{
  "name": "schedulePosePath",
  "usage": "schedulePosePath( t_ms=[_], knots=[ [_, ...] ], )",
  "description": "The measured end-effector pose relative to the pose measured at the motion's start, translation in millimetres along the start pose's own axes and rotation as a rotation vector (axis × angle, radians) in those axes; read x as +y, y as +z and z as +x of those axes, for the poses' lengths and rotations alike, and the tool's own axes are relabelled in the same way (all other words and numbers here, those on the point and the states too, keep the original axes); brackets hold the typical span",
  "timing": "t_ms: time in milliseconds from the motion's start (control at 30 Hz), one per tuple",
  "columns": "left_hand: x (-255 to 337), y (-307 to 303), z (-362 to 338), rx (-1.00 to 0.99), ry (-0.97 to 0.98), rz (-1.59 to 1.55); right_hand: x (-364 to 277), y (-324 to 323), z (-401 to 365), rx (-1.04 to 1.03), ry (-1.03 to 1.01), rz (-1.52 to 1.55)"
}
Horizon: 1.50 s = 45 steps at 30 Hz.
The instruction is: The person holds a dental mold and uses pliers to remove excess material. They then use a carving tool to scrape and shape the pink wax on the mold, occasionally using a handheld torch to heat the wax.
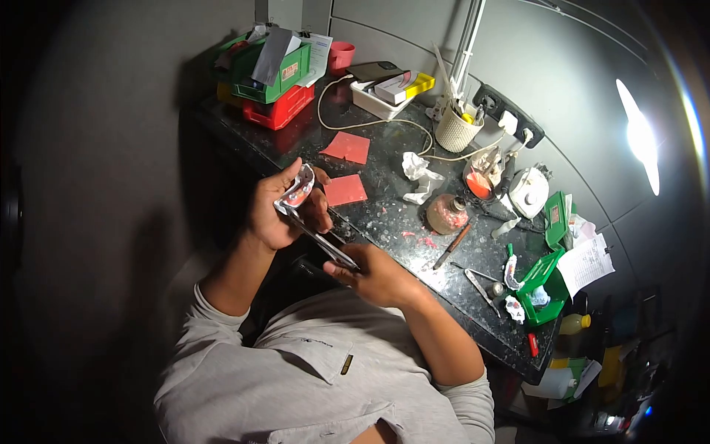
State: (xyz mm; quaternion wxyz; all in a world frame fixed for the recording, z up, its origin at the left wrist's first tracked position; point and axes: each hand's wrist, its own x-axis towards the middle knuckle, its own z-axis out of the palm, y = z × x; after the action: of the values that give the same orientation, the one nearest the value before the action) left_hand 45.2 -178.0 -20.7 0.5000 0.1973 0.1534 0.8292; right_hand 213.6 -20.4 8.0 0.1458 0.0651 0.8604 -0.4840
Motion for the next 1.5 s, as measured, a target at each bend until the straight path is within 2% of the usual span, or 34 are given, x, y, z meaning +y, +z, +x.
schedulePosePath(
  t_ms=[167,267,333,433,500,533,600,633,733,833,900,1167,1267,1333,1400,1500],
  knots=[
    [10,-10,-4,-0.030,-0.099,-0.165,-18,9,6,0.036,-0.010,-0.176],
    [8,-9,-6,0.089,-0.019,-0.132,-17,18,13,0.064,0.013,-0.197],
    [7,-15,-6,0.090,-0.026,-0.130,-10,23,16,0.098,0.019,-0.218],
    [8,-14,-7,0.160,0.009,-0.169,-2,22,19,0.105,-0.021,-0.182],
    [7,-11,-8,0.273,0.118,-0.114,6,25,16,0.045,0.010,0.008],
    [7,-13,-9,0.276,0.117,-0.118,10,26,15,0.042,0.014,0.009],
    [5,-22,-9,0.177,0.289,0.150,15,28,14,0.024,-0.153,0.038],
    [5,-26,-8,0.094,0.307,0.171,15,27,14,0.025,-0.150,0.039],
    [2,-24,-12,0.113,0.377,0.314,11,24,12,-0.009,-0.206,0.033],
    [2,-27,-13,0.154,0.402,0.389,0,20,8,-0.093,-0.131,0.116],
    [2,-24,-13,0.178,0.440,0.409,-7,17,6,-0.174,-0.144,0.196],
    [-4,-14,-12,0.174,0.524,0.446,-11,16,9,-0.137,-0.187,0.136],
    [-7,-10,-11,0.234,0.567,0.495,-10,17,10,-0.143,-0.172,0.133],
    [-9,-8,-11,0.257,0.588,0.484,-8,20,11,-0.159,-0.151,0.151],
    [-10,-9,-11,0.257,0.577,0.445,-5,26,13,-0.117,-0.134,0.301],
    [-13,-9,-10,0.256,0.597,0.339,-5,25,15,-0.133,-0.083,0.250]
  ],
)
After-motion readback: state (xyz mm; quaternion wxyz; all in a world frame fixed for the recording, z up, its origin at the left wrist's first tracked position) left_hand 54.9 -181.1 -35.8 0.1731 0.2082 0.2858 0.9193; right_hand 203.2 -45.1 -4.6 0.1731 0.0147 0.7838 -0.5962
